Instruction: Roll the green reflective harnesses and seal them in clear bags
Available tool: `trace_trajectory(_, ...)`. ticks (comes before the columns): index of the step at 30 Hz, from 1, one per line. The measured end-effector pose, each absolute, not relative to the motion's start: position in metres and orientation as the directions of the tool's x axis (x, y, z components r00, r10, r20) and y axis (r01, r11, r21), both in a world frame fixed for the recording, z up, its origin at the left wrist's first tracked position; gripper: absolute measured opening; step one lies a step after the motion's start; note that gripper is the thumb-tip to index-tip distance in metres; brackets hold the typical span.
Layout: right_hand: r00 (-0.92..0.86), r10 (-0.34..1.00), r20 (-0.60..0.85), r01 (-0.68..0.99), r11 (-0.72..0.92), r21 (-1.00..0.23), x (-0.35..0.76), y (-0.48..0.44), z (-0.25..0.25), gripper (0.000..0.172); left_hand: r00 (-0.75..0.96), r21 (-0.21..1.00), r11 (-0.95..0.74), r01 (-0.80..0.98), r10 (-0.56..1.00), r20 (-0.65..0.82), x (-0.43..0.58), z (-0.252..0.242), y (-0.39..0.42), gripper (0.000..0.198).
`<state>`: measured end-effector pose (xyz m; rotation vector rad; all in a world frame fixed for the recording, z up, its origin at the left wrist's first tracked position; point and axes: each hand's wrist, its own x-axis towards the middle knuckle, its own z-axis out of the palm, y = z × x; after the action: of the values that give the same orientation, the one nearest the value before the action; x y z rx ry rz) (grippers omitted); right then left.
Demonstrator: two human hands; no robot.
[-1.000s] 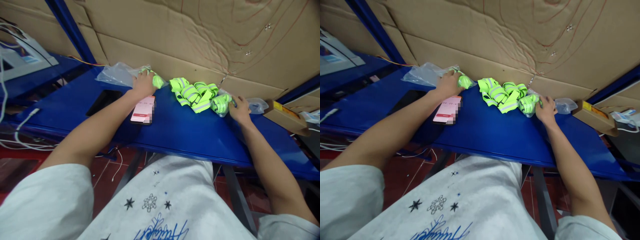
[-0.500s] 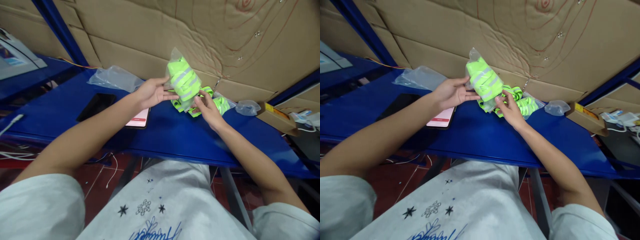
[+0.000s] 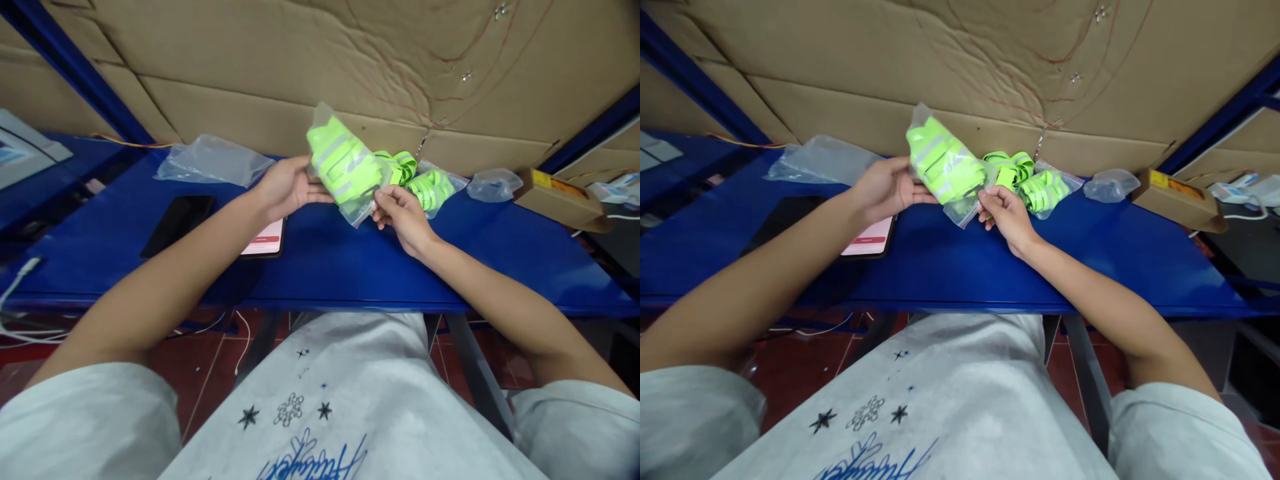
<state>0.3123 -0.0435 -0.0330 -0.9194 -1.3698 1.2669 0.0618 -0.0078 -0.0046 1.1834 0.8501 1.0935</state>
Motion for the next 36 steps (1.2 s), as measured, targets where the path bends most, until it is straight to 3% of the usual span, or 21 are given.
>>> trace_trajectory(3,-0.158,0.964,0.212,-0.104,0.197,-0.975,0.315,-0.042,-0.035,0.065,0.139,0.988,-0.020,-0.150,0.989,0.042,0.068,-0.008,-0.012,0.022)
trace_trajectory(6,-0.126,0.965,0.230,-0.107,0.217,-0.970,0.317,-0.040,-0.035,0.067,0.105,0.992,-0.051,-0.117,0.992,0.063,0.073,-0.012,-0.015,0.019)
trace_trajectory(10,-0.087,0.965,0.246,-0.135,0.234,-0.963,0.317,-0.038,-0.034,0.069,0.016,0.977,-0.208,-0.044,0.978,0.209,0.069,-0.016,-0.012,0.043)
trace_trajectory(13,-0.091,0.967,0.237,-0.114,0.226,-0.967,0.315,-0.041,-0.033,0.065,-0.100,0.926,-0.358,0.123,0.923,0.371,0.065,-0.019,-0.010,0.050)
trace_trajectory(15,-0.111,0.967,0.229,-0.095,0.219,-0.971,0.313,-0.044,-0.033,0.063,-0.075,0.823,-0.484,0.298,0.847,0.526,0.065,-0.020,-0.015,0.046)
trace_trajectory(17,-0.136,0.961,0.239,-0.093,0.228,-0.969,0.311,-0.047,-0.033,0.061,0.103,0.698,-0.583,0.416,0.793,0.601,0.068,-0.019,-0.023,0.036)
trace_trajectory(21,-0.200,0.946,0.256,-0.083,0.244,-0.966,0.311,-0.050,-0.032,0.055,0.373,0.734,-0.580,0.353,0.807,0.458,0.073,-0.014,-0.038,0.030)
trace_trajectory(24,-0.237,0.946,0.223,-0.091,0.207,-0.974,0.311,-0.051,-0.032,0.055,0.416,0.742,-0.590,0.317,0.790,0.451,0.073,-0.013,-0.040,0.026)
trace_trajectory(28,-0.251,0.950,0.187,-0.085,0.171,-0.982,0.309,-0.054,-0.032,0.059,0.425,0.701,-0.604,0.379,0.786,0.448,0.078,-0.016,-0.044,0.039)
trace_trajectory(32,-0.274,0.931,0.242,-0.021,0.246,-0.969,0.305,-0.062,-0.030,0.048,0.368,0.704,-0.558,0.438,0.827,0.426,0.089,-0.017,-0.053,0.048)
trace_trajectory(36,-0.278,0.918,0.283,0.030,0.302,-0.953,0.305,-0.066,-0.030,0.042,0.395,0.678,-0.564,0.471,0.822,0.410,0.094,-0.015,-0.061,0.044)
